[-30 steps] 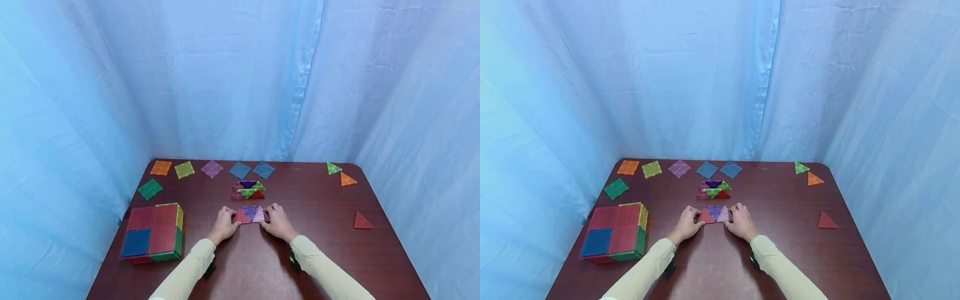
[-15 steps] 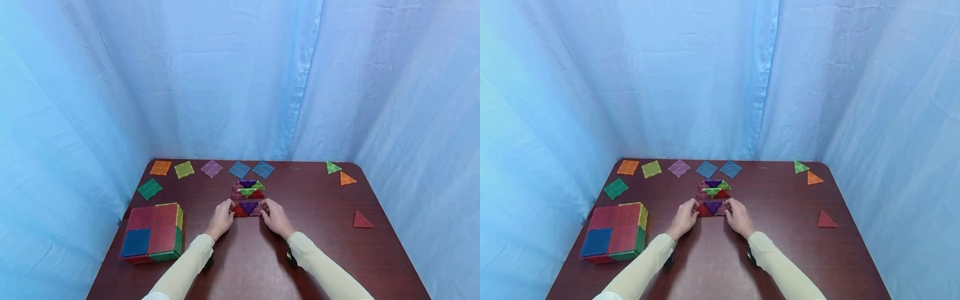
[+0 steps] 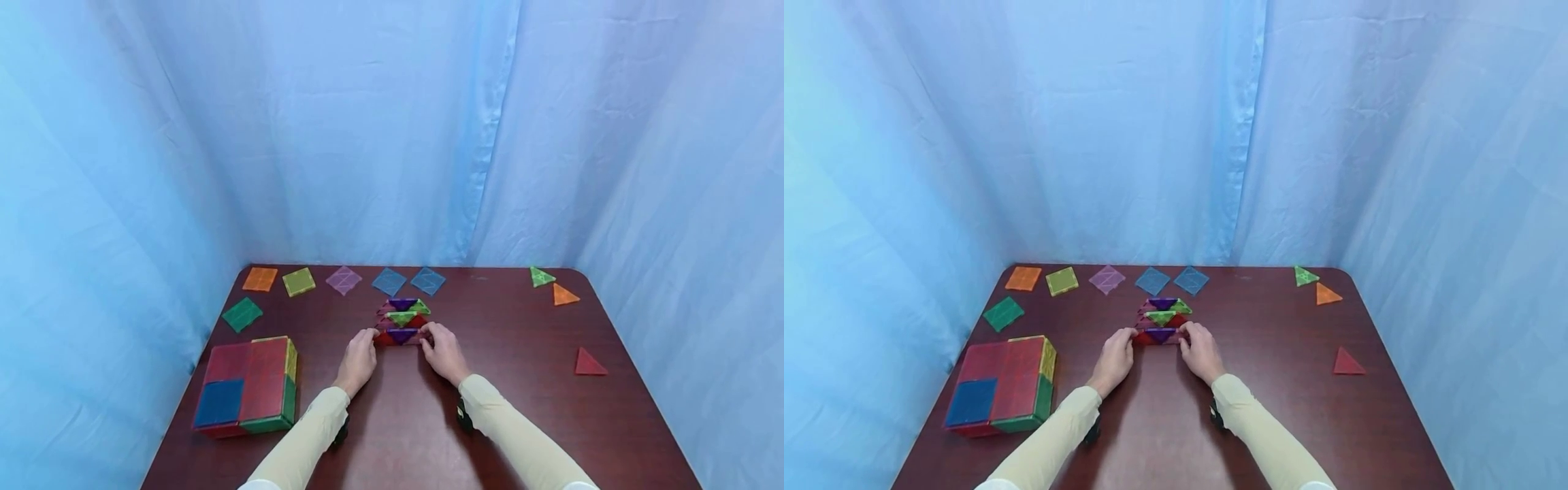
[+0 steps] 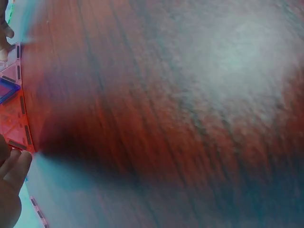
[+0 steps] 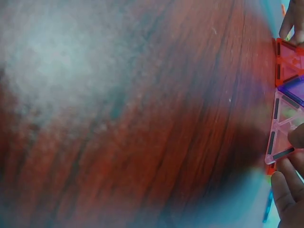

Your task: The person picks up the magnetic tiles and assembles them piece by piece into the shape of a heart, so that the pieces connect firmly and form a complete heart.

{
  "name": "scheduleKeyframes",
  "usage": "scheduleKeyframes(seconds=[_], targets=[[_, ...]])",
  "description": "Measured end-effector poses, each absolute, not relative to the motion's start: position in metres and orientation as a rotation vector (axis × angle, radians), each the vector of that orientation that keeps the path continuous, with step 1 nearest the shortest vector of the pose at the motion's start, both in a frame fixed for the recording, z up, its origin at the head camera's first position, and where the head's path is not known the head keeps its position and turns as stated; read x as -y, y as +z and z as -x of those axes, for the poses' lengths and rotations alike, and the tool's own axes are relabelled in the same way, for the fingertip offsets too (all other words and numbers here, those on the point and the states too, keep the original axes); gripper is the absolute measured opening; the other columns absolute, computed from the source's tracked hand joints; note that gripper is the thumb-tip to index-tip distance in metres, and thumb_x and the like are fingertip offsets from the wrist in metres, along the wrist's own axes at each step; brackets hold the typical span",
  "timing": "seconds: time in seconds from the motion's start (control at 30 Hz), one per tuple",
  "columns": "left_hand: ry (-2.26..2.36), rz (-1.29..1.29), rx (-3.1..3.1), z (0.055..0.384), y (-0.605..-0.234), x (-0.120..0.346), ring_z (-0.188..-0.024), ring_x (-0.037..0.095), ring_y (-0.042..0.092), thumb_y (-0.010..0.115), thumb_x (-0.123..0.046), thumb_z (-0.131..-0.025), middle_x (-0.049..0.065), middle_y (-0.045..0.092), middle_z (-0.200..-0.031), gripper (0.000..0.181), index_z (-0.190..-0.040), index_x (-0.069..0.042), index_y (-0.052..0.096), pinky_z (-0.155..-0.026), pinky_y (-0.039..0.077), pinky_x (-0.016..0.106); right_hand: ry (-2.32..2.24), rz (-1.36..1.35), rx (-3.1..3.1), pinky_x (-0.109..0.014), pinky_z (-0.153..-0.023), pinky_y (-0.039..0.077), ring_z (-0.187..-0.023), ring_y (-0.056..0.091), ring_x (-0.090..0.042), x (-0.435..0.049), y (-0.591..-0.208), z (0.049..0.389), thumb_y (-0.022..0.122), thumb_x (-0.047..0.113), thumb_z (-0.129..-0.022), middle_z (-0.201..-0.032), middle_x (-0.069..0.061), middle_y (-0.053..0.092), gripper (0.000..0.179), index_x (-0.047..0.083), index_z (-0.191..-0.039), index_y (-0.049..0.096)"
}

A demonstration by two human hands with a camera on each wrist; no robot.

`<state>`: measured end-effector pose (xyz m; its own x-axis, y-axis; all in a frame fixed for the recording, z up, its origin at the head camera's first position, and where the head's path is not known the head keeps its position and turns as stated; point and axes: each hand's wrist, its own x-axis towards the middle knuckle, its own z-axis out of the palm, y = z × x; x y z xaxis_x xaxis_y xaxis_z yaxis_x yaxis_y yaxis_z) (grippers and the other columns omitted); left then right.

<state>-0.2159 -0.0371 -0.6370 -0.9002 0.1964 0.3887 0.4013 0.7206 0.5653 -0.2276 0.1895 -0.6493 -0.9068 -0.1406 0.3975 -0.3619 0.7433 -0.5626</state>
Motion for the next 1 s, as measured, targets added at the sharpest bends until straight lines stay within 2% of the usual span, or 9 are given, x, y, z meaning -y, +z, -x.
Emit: scheduleKeyframes(seconds=[0.17, 0.4, 0.63, 1.0], targets=[[-0.981, 0.499, 2.610, 0.2118, -0.6364, 0.0356, -0.109, 0.031, 0.069, 0.054, 0.013, -0.088, 0.016, 0.069, -0.116, 0.037, -0.120, 0.002, 0.068, -0.091, 0.058, 0.041, 0.911, -0.338, 2.631, -0.036, -0.074, 0.056, -0.084, 0.065, -0.018, -0.1916, -0.6499, 0.2306, 0.074, 0.004, -0.089, -0.094, -0.004, 0.067, 0.017, 0.011, -0.103, 0.067], [-0.982, 0.476, 2.583, 0.2108, -0.6367, 0.0334, -0.107, 0.031, 0.069, 0.060, 0.014, -0.086, 0.016, 0.069, -0.115, 0.038, -0.121, 0.001, 0.068, -0.091, 0.058, 0.042, 0.944, -0.285, 2.641, -0.037, -0.074, 0.055, -0.084, 0.065, -0.020, -0.1930, -0.6471, 0.2288, 0.076, 0.007, -0.088, -0.094, -0.005, 0.065, 0.017, 0.010, -0.103, 0.067], [-0.999, 0.467, 2.579, 0.2119, -0.6378, 0.0336, -0.107, 0.033, 0.069, 0.059, 0.012, -0.087, 0.019, 0.068, -0.116, 0.037, -0.122, 0.004, 0.067, -0.092, 0.057, 0.043, 0.953, -0.249, 2.652, -0.037, -0.076, 0.056, -0.085, 0.066, -0.020, -0.1914, -0.6461, 0.2296, 0.075, 0.008, -0.089, -0.094, -0.006, 0.066, 0.014, 0.010, -0.102, 0.069], [-0.994, 0.466, 2.647, 0.2115, -0.6394, 0.0375, -0.112, 0.032, 0.068, 0.062, 0.010, -0.087, 0.018, 0.067, -0.121, 0.041, -0.126, 0.002, 0.065, -0.094, 0.057, 0.042, 0.989, -0.225, 2.648, -0.038, -0.077, 0.057, -0.087, 0.067, -0.021, -0.1878, -0.6481, 0.2297, 0.076, 0.007, -0.089, -0.095, -0.007, 0.067, 0.015, 0.009, -0.101, 0.068]])
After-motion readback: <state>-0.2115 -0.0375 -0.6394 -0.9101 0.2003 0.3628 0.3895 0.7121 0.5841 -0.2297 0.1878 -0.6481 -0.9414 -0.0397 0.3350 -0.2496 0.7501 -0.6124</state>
